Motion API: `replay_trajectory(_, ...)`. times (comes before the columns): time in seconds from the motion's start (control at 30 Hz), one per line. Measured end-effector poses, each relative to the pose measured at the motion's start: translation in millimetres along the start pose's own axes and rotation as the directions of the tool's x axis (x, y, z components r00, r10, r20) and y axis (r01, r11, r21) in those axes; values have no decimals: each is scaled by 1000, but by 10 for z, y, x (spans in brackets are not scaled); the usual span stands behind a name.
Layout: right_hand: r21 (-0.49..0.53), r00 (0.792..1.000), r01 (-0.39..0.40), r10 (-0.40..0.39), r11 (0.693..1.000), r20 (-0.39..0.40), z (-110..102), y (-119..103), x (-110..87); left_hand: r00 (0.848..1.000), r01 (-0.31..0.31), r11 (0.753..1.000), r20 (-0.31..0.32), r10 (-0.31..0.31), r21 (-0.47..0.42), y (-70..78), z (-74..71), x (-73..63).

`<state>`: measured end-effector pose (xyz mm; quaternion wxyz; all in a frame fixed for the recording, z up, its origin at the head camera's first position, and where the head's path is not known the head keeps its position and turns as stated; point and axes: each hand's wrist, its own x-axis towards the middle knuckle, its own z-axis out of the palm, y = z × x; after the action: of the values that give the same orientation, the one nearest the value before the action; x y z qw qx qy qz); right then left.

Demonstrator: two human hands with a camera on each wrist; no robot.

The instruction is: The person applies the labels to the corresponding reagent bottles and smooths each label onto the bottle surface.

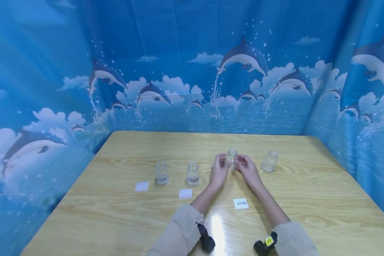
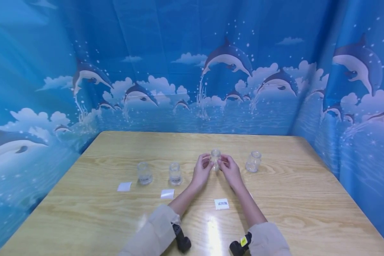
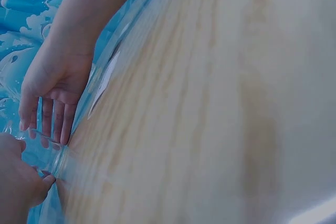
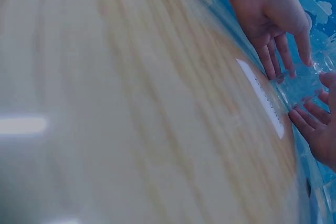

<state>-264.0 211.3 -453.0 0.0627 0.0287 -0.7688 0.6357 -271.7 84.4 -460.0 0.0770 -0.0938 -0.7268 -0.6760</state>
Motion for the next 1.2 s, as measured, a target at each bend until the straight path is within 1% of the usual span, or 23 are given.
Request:
replay_trajectory(0.13, 5, 1000, 9, -9, 1000, 8, 21, -23, -84, 1000, -10, 1000, 16, 10, -3, 7, -54, -78)
replay_trajectory(0.27, -6, 1000, 8, -8, 1000, 14, 41, -36, -169, 999, 6, 1000, 38, -6, 12, 15, -116, -162)
replay_trajectory(0.37, -20, 1000, -2, 3, 1000, 20, 58, -40, -225, 998, 29, 999, 46, -30, 33, 28, -158, -229)
replay_trajectory(0.47, -15, 1000, -6, 6, 1000, 20, 79, -48, -273, 999, 27, 999, 45, -28, 35, 24, -191, -279)
replay_trajectory(0.63, -1, 1000, -9, 9, 1000, 15, 114, -71, -336, 999, 15, 999, 47, -17, 35, 45, -231, -335)
replay_trajectory(0.77, -9, 1000, -19, 19, 1000, 16, 131, -88, -383, 997, 46, 998, 54, -48, 40, 74, -258, -381)
replay_trajectory(0.87, -11, 999, -28, 28, 1000, 15, 140, -95, -420, 997, 49, 998, 61, -52, 36, 85, -277, -424)
replay_trajectory(1.2, 16, 999, -25, 24, 1000, 25, 149, -96, -526, 998, 32, 999, 59, -34, 37, 96, -312, -526)
